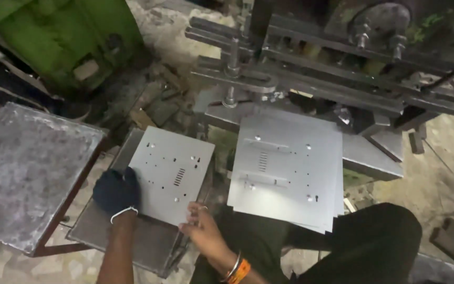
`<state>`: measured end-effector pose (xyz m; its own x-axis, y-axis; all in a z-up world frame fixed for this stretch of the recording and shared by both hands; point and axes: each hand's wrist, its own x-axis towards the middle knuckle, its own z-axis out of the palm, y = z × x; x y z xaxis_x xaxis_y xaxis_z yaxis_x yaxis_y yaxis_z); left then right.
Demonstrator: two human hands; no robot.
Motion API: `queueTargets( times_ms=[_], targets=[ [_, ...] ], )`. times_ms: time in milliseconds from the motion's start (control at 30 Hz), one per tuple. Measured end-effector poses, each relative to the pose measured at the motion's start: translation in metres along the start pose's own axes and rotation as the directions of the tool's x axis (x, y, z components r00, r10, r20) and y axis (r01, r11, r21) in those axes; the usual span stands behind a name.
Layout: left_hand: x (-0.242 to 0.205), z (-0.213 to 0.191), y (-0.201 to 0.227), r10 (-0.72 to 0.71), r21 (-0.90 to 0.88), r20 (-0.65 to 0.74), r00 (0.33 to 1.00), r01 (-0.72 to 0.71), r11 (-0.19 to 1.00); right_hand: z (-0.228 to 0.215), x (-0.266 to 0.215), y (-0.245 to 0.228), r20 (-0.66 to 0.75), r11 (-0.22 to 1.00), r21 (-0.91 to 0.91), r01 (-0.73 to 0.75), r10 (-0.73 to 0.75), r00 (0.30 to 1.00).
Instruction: Operating a manual or hydraulic press to stamp metal sheets and stacking the finished parts.
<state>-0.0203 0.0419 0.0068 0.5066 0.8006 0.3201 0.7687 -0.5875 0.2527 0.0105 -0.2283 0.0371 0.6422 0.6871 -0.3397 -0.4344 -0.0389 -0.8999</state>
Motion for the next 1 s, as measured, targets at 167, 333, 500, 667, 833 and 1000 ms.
queueTargets(
  times_ms=[167,333,500,667,833,1000],
  targets=[
    [-0.029,0.004,0.050,0.019,0.208,-0.132,0.991,0.009,0.978,-0.004,0.012,0.023,-0.166,0.990,0.097,-0.105,0.120,0.979],
    [-0.091,-0.030,0.143,0.172,0.258,0.101,0.980,-0.193,0.947,-0.021,0.014,0.040,-0.376,0.989,-0.112,0.096,-0.132,0.917],
    [-0.102,-0.046,0.146,0.313,0.259,0.264,0.912,-0.380,0.888,-0.022,0.000,0.023,-0.437,0.968,-0.217,0.123,-0.209,0.875],
    [-0.094,-0.021,0.127,0.246,0.270,0.196,0.949,-0.294,0.917,-0.017,0.002,0.011,-0.459,0.995,-0.079,0.063,-0.093,0.884],
    [-0.039,0.000,0.059,0.116,0.161,0.091,0.989,-0.129,0.979,-0.020,0.012,0.021,-0.406,0.990,0.016,0.139,-0.120,0.906],
    [-0.029,0.033,0.007,0.164,0.133,-0.086,0.983,-0.152,0.979,-0.018,0.019,0.042,-0.405,0.994,-0.076,0.073,-0.097,0.909]
  ],
)
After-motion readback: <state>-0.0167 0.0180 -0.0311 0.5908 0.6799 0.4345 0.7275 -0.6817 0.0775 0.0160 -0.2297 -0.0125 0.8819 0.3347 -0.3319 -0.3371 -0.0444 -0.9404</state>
